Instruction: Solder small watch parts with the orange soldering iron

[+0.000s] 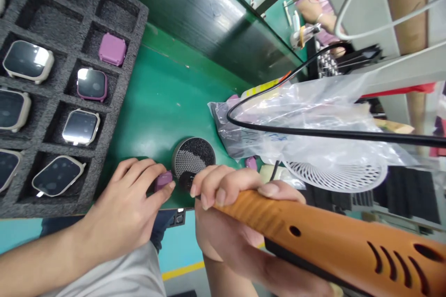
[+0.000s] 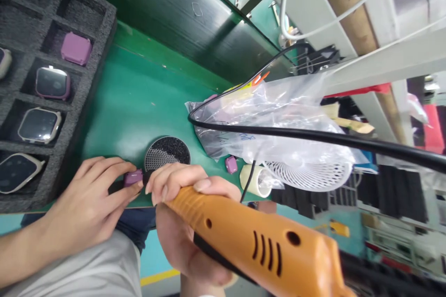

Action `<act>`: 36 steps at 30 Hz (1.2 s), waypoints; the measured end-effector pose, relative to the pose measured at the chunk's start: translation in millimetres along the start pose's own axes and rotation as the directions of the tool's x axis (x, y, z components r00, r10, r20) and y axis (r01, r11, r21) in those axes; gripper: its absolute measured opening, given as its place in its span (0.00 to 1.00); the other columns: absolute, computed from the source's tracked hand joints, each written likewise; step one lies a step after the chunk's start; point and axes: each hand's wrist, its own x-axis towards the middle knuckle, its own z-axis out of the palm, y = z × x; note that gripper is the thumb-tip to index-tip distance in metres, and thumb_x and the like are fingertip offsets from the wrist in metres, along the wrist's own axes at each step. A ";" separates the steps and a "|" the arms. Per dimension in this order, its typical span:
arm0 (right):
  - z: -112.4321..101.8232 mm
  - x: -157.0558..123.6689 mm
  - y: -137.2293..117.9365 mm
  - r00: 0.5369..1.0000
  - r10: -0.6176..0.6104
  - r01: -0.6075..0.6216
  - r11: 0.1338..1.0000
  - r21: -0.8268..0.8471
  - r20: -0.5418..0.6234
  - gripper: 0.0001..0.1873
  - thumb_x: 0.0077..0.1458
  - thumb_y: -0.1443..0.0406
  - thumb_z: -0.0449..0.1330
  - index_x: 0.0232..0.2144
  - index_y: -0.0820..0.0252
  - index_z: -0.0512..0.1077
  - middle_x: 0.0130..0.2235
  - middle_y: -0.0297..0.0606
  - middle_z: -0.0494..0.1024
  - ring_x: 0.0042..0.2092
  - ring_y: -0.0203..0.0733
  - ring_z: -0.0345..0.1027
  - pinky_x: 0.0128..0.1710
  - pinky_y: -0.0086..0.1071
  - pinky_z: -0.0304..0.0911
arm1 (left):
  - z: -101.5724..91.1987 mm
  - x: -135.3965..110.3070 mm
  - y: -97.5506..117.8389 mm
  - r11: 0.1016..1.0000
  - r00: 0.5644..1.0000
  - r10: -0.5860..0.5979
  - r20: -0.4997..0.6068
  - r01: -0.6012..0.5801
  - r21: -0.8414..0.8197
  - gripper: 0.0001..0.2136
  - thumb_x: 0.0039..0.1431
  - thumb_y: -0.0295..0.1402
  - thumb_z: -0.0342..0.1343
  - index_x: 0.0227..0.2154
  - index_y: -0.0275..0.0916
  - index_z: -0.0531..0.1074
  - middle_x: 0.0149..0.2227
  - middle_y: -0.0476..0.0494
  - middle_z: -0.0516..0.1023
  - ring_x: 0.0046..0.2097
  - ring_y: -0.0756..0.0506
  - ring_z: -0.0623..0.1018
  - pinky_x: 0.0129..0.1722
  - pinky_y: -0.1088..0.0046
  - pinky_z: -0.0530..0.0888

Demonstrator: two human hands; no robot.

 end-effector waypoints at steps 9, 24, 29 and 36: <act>0.2 1.0 1.7 0.999 0.037 -0.037 0.999 0.000 0.025 0.23 0.64 0.42 0.60 0.50 0.49 0.72 0.35 0.33 0.75 0.31 0.44 0.71 0.31 0.48 0.72 | 1.5 -1.5 0.1 1.000 1.000 -0.008 0.008 0.008 -0.011 0.15 0.64 0.25 0.58 0.52 0.41 0.78 0.56 0.34 0.76 0.58 0.32 0.72 0.58 0.45 0.68; 17.5 0.7 11.7 0.997 -0.070 0.069 0.997 0.031 0.031 0.21 0.66 0.44 0.59 0.50 0.50 0.73 0.32 0.33 0.75 0.29 0.44 0.69 0.29 0.46 0.70 | 0.0 -0.9 1.8 0.999 1.000 -0.022 0.010 0.022 -0.022 0.16 0.62 0.22 0.58 0.52 0.40 0.77 0.54 0.34 0.75 0.58 0.33 0.72 0.57 0.45 0.69; 10.5 1.6 13.0 0.996 0.033 -0.042 0.994 0.098 0.088 0.25 0.60 0.38 0.61 0.48 0.44 0.73 0.34 0.32 0.75 0.31 0.43 0.70 0.33 0.45 0.70 | 0.4 0.1 -0.8 0.999 1.000 -0.012 -0.001 0.012 -0.030 0.14 0.65 0.24 0.57 0.51 0.41 0.77 0.53 0.33 0.75 0.57 0.32 0.72 0.54 0.44 0.71; -3.3 13.1 19.0 0.987 -0.119 0.093 0.972 0.218 0.111 0.28 0.59 0.37 0.60 0.47 0.49 0.74 0.33 0.30 0.75 0.27 0.39 0.67 0.26 0.39 0.67 | -8.5 -2.5 14.3 0.993 0.995 -0.096 0.036 0.098 -0.068 0.15 0.71 0.23 0.50 0.57 0.38 0.70 0.50 0.37 0.74 0.49 0.41 0.77 0.50 0.57 0.80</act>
